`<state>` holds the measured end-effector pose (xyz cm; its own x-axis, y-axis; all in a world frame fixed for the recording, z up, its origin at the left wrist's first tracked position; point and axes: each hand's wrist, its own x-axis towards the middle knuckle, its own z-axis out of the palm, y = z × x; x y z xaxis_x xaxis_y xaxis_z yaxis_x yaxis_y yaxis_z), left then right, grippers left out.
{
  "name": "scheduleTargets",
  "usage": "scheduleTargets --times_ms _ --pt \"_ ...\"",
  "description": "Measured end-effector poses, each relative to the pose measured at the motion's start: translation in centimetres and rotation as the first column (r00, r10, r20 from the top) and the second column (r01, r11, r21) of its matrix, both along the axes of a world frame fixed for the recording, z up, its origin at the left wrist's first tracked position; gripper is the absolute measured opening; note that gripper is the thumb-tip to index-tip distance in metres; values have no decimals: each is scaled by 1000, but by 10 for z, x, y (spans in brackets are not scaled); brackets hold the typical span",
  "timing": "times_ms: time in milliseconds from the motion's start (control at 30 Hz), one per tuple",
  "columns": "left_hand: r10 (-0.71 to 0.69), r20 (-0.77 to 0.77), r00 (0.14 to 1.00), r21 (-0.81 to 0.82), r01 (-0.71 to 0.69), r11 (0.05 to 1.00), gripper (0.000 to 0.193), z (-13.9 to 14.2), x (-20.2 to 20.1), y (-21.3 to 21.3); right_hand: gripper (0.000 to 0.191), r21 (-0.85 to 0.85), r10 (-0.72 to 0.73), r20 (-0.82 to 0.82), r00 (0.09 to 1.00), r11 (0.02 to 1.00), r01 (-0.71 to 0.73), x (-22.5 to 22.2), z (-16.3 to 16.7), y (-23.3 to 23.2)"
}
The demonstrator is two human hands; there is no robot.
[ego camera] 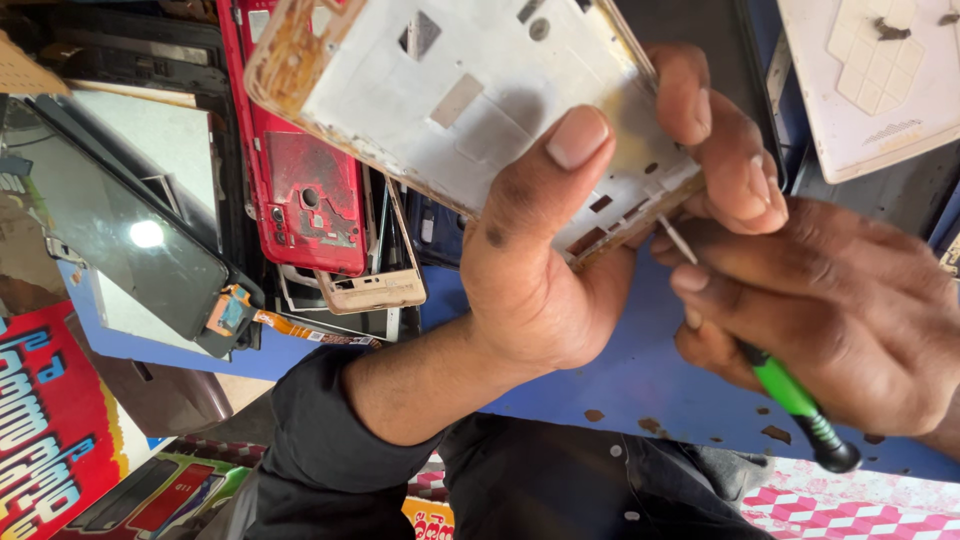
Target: The person uses a screwdriver to remove screws from the back cover of a white smartphone. The back cover is held in the left hand while the right hand operates the tool. The work is performed over a blue table cluttered with other phone parts.
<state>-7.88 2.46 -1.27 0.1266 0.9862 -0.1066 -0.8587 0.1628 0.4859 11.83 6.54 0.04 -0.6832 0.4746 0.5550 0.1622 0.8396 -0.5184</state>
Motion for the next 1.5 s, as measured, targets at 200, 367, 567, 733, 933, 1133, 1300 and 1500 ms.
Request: scheduleTargets --times_ms 200,367,567,733,933,1133,1300,1500 --pt "4 -1 1000 -11 -4 1000 33 -1 -1 -1 39 -49 -1 15 1000 999 2 13 -13 -3" --pt "3 -2 1000 -7 -3 1000 33 -1 0 -1 41 -212 -5 147 989 977 36 10 -10 -4" --pt "11 -4 1000 -11 -11 1000 33 -2 -1 -2 45 -68 65 48 997 996 -61 14 -10 0" --pt "17 -6 1000 -17 -17 1000 32 -2 -2 -3 47 -50 73 62 995 996 -70 14 -9 5" --pt "20 -6 1000 -18 -20 1000 32 -3 -2 -3 46 -103 45 74 996 994 -38 13 -10 4" --pt "27 -7 1000 -21 -27 999 32 -3 -3 -3 45 -281 14 141 990 959 26 21 -20 -1" --pt "24 -10 1000 -22 -24 999 32 -3 -2 -2 45 -292 16 161 987 956 33 25 -22 -2" --pt "24 -13 1000 -20 -25 1000 32 -2 -1 -2 42 -165 4 128 992 986 17 15 -16 2"
